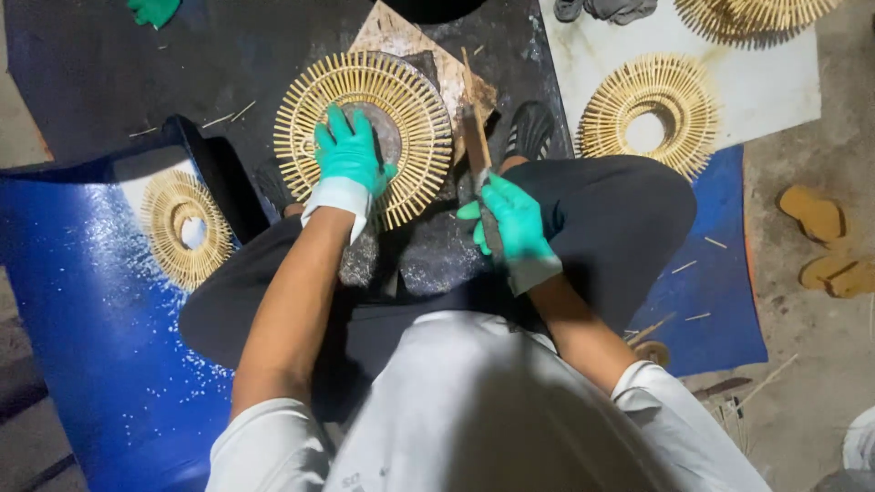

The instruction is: The recorder is assembling and cleaning circular wooden slatted components, likely for lamps or small stools.

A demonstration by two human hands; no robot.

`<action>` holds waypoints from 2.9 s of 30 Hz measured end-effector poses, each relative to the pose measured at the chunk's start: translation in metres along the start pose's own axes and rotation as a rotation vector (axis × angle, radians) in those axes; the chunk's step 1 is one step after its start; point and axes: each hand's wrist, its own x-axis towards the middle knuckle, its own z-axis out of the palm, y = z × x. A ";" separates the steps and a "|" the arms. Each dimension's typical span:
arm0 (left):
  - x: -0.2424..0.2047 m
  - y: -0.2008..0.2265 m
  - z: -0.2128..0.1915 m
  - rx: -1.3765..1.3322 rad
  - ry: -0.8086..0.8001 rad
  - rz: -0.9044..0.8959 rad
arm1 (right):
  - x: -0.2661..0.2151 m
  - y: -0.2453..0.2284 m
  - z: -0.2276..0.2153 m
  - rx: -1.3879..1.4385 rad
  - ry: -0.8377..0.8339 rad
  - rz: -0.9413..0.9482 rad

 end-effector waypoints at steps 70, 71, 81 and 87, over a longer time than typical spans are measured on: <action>0.035 -0.025 0.026 -0.068 0.243 0.215 | -0.006 -0.039 0.025 -0.146 0.027 0.033; 0.028 -0.027 0.030 -0.125 0.265 0.197 | -0.013 -0.042 0.029 -0.183 0.023 0.058; 0.037 -0.013 0.007 -0.119 0.260 0.222 | 0.002 -0.019 0.025 -0.121 0.014 -0.053; 0.027 0.000 0.011 -0.176 0.170 0.102 | 0.008 -0.009 0.023 -0.171 -0.125 0.059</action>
